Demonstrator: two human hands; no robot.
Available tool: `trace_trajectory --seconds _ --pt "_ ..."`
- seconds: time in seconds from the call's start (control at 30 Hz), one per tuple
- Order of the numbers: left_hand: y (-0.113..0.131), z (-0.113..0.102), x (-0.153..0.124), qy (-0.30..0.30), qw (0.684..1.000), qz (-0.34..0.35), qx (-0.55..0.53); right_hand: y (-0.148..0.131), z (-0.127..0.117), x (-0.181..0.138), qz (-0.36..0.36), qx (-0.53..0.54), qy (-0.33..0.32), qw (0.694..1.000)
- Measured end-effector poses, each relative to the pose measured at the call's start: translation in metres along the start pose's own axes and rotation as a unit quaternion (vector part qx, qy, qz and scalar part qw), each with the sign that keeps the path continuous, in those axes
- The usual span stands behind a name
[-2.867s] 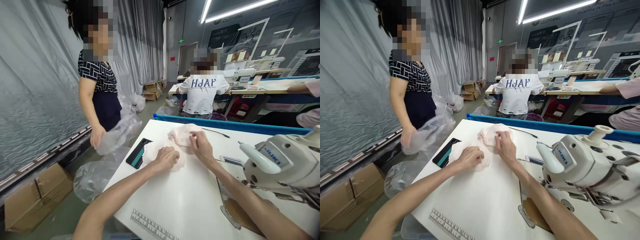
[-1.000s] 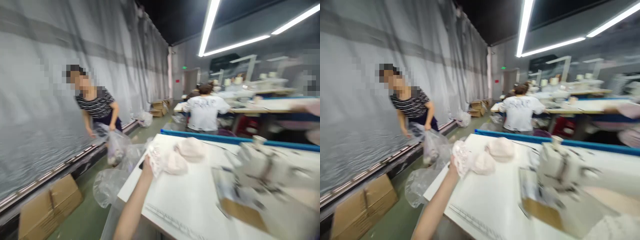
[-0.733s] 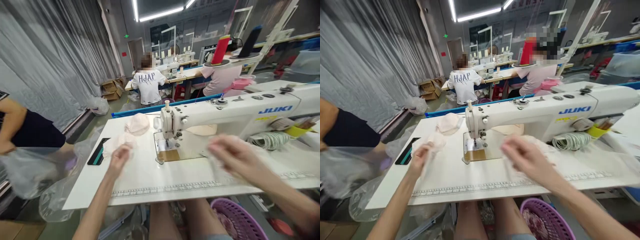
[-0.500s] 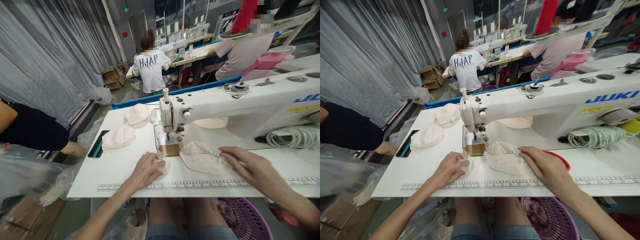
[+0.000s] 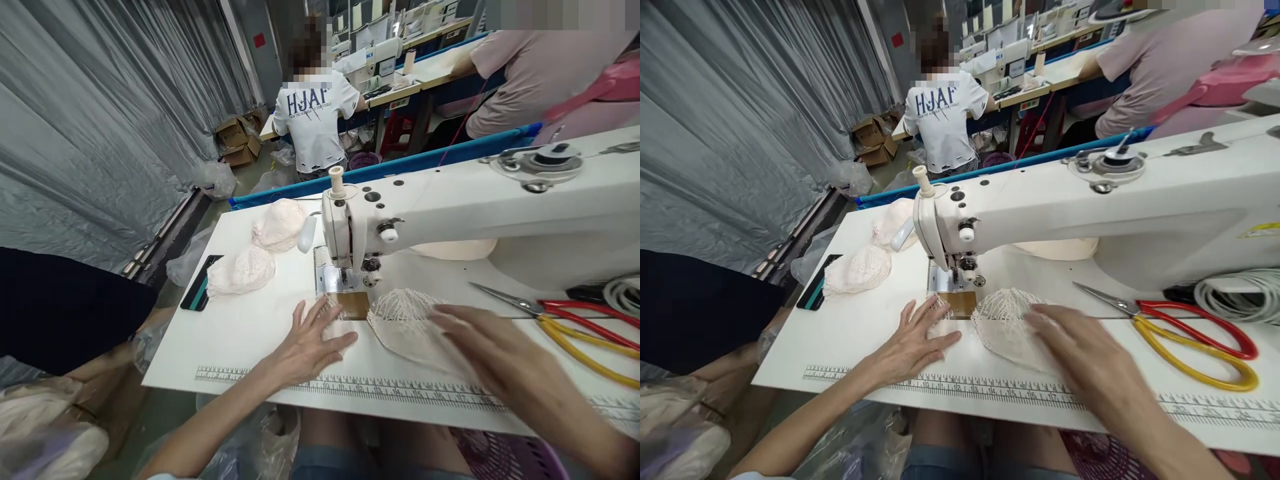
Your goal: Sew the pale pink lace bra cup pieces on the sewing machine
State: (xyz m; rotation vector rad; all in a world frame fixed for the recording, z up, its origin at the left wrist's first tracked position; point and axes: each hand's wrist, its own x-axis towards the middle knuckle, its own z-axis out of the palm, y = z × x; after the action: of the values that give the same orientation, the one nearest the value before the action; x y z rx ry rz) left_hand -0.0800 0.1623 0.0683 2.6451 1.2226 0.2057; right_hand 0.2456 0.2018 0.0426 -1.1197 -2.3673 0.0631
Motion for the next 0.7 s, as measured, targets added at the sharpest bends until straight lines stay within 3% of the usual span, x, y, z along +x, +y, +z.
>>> trace_trajectory --seconds 0.1,0.17,0.33,0.4,0.47,0.57,0.7 --pt "-0.001 -0.004 0.004 -0.02 1.0 -0.01 -0.02 -0.031 0.03 0.027 -0.074 0.058 -0.06 0.994" --pt "-0.003 -0.006 0.006 -0.025 0.999 -0.011 -0.021 -0.036 0.038 0.037 -0.104 0.063 -0.107 0.987" --pt "-0.004 0.0 0.012 -0.009 0.998 0.021 0.065 -0.023 0.004 0.046 -0.15 0.105 -0.245 0.952" --pt "-0.01 0.01 0.015 0.019 0.992 0.049 0.115 -0.017 -0.012 0.054 -0.17 0.125 -0.264 0.941" --pt "-0.02 0.024 0.019 0.076 0.98 0.084 0.165 -0.005 -0.02 0.07 -0.121 0.115 -0.211 0.963" --pt "-0.031 0.041 0.022 0.124 0.961 0.111 0.222 0.025 -0.02 0.105 0.05 0.05 -0.05 0.996" --pt "-0.031 0.049 0.014 0.12 0.955 0.107 0.248 0.063 -0.01 0.14 0.112 0.029 0.011 0.993"
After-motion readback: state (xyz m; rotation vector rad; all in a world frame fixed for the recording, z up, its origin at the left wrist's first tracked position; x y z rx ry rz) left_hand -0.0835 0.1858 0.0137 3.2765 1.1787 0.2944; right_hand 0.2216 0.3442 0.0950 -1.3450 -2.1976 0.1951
